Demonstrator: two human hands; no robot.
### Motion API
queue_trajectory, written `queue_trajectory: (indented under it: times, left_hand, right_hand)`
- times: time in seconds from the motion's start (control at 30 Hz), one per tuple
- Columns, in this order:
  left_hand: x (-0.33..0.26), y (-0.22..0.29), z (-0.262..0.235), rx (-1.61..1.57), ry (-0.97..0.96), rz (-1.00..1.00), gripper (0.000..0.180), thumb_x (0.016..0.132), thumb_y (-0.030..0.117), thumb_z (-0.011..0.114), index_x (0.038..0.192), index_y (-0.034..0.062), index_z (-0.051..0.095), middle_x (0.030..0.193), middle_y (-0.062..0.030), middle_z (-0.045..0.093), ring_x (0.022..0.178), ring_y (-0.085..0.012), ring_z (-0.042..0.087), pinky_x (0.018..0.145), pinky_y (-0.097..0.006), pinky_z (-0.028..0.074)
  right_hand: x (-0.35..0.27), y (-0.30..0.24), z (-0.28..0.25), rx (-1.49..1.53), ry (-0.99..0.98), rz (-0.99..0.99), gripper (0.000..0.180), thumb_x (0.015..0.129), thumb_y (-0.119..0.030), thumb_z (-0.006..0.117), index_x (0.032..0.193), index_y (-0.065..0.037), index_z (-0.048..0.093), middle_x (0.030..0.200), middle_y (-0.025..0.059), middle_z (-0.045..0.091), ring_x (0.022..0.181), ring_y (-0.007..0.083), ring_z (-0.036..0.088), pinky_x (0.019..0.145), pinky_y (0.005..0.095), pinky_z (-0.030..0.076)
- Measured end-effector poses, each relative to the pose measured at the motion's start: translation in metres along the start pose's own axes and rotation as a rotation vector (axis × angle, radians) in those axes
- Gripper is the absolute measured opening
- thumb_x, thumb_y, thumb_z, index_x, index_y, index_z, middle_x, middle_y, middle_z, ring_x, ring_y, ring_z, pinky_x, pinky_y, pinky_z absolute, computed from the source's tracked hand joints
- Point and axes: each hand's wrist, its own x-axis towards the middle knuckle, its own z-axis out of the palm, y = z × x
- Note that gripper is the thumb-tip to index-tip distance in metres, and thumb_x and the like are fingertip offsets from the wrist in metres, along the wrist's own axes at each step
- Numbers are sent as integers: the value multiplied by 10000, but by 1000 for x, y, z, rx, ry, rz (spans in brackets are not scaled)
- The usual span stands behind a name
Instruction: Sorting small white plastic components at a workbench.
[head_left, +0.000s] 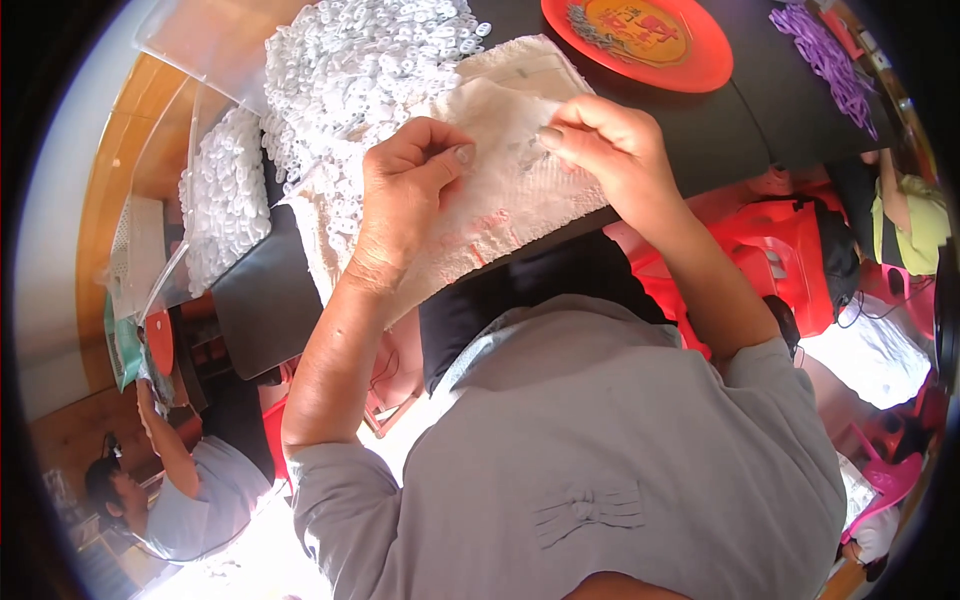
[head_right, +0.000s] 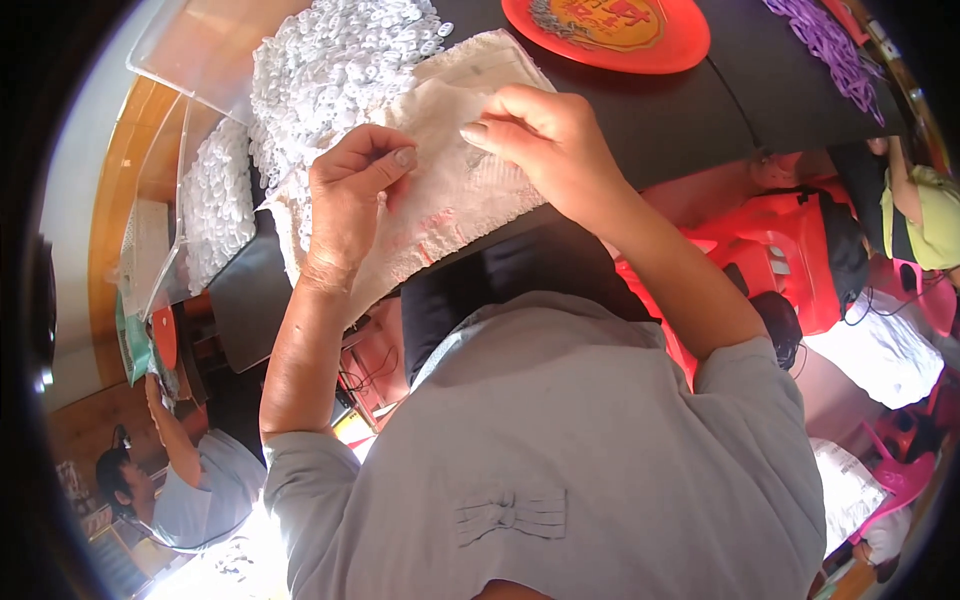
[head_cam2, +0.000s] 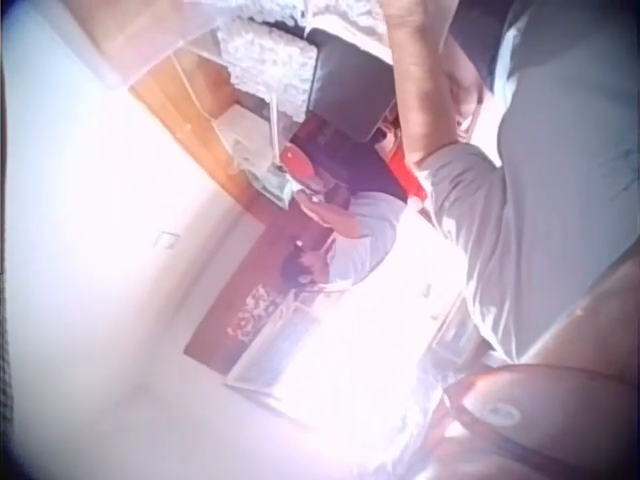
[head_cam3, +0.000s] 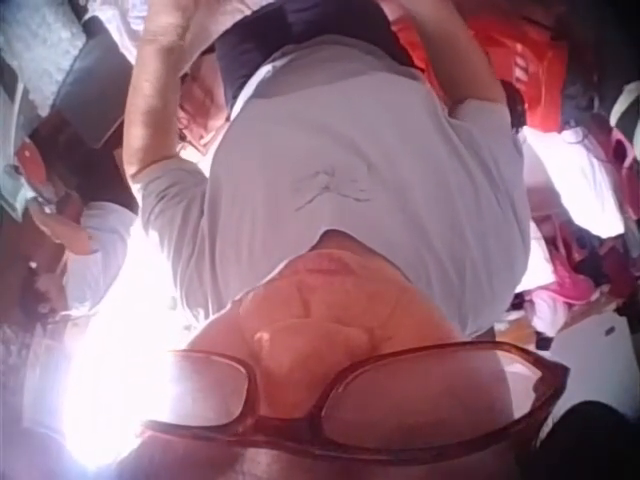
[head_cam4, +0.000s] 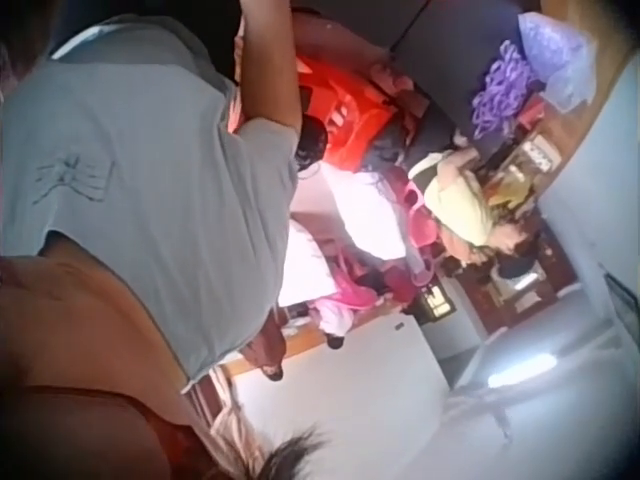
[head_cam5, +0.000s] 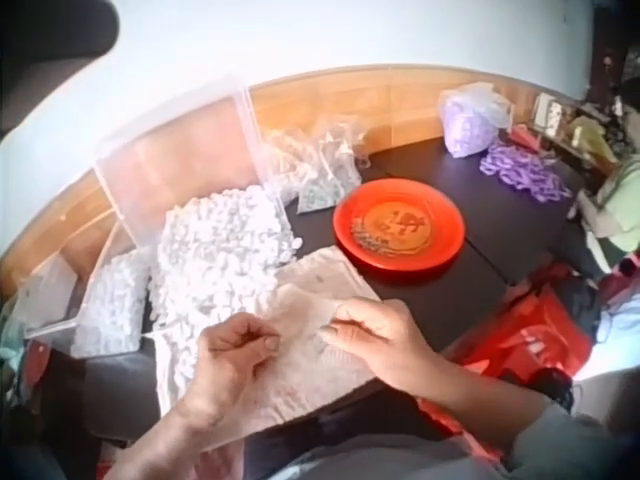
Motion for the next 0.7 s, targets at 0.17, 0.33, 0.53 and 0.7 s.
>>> queue_trajectory:
  times: [0.17,0.33,0.53,0.7]
  left_hand:
    - [-5,1,-1,-211,42,-7,100,882,17,625,963,-41,637,809,-78,644,612,-112,559,525,-231,431]
    - [-8,-2,-3,-301,86,31,102,896,8,600,977,-49,623,815,-96,647,620,-130,576,531,-238,441]
    - [-11,-3,-8,-458,95,2,95,877,1,608,958,-48,614,801,-108,646,614,-148,586,503,-257,446]
    - [-8,6,-25,-631,96,8,159,850,-30,621,1000,-42,570,796,-143,643,599,-182,603,467,-285,460]
  right_hand:
    - [26,-3,24,-217,-112,-99,120,901,-101,641,874,9,601,714,-17,552,654,68,485,602,232,407]
    - [38,-9,32,-425,-194,-109,107,886,-82,650,900,12,600,755,-9,572,700,67,504,638,226,426]
    - [49,-13,34,-151,-199,-267,123,844,-17,678,957,4,636,850,7,626,789,68,583,712,222,477]
    - [62,-24,49,-94,-289,-224,110,850,-22,676,957,2,669,849,12,664,799,58,600,701,210,475]
